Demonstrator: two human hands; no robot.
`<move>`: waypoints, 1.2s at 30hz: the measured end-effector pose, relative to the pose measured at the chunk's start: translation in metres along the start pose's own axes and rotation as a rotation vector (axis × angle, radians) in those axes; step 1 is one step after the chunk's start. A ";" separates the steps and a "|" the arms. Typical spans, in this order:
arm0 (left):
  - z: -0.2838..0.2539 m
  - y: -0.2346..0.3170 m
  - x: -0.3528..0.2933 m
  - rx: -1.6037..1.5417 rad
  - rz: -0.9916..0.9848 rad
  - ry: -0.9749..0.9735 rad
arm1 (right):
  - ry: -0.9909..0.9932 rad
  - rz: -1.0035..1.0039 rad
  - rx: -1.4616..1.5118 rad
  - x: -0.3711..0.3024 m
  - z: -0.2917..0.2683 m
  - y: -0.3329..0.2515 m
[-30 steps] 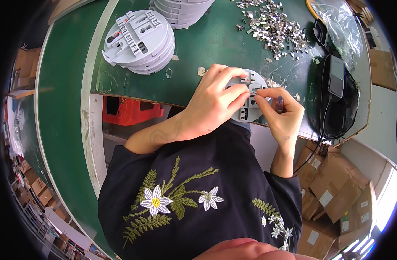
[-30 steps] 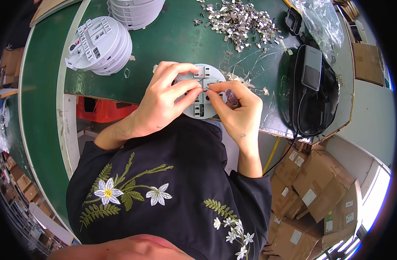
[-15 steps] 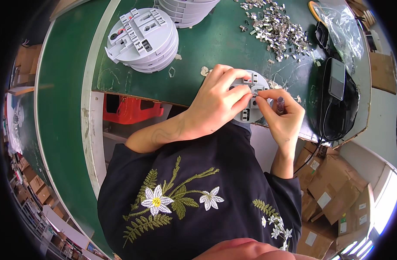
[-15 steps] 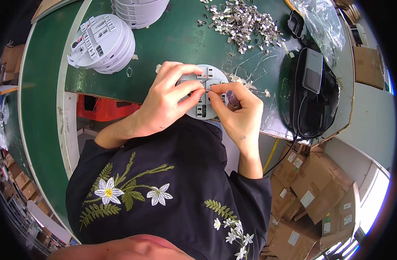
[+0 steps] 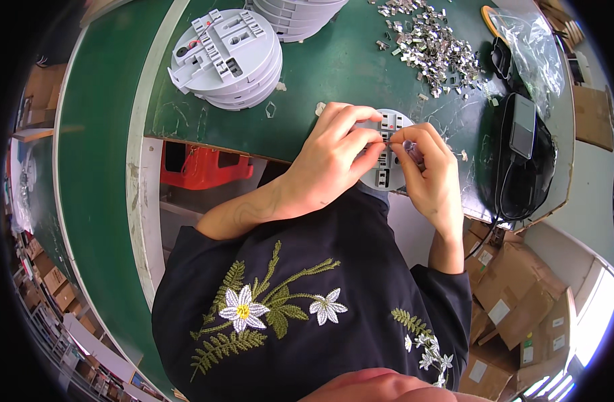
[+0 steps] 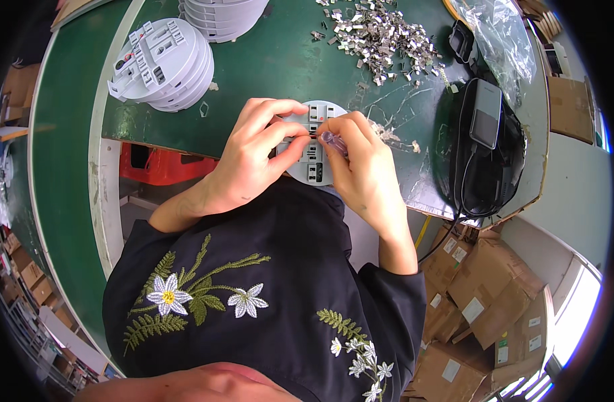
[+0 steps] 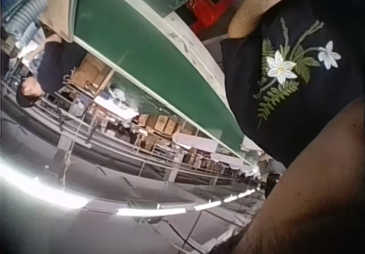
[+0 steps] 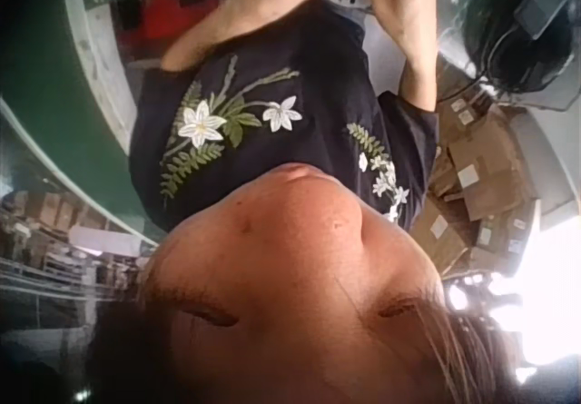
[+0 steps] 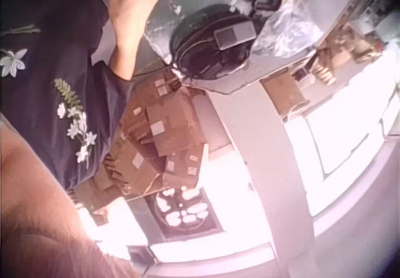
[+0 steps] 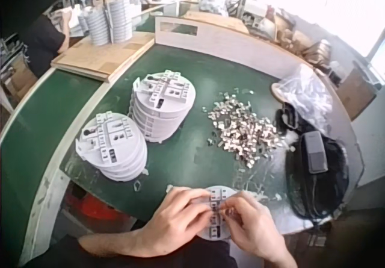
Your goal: Assembling electronic components onto circular boards at a factory workstation.
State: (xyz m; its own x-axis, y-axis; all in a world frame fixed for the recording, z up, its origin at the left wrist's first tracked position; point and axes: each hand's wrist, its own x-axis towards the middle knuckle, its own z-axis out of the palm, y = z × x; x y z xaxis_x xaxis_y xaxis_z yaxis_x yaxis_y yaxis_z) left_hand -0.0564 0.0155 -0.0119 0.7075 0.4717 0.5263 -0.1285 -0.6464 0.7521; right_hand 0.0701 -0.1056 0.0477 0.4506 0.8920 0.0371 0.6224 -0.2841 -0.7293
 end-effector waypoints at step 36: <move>0.001 -0.003 -0.003 0.001 -0.013 0.051 | -0.055 -0.146 -0.197 0.008 0.000 0.000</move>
State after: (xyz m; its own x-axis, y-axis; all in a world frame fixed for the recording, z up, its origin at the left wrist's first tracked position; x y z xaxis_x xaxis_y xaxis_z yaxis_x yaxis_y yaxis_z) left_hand -0.0579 0.0152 -0.0164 0.6727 0.5097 0.5364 -0.1194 -0.6406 0.7585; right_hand 0.0734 -0.0982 0.0480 0.3145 0.9448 0.0918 0.7936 -0.2087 -0.5715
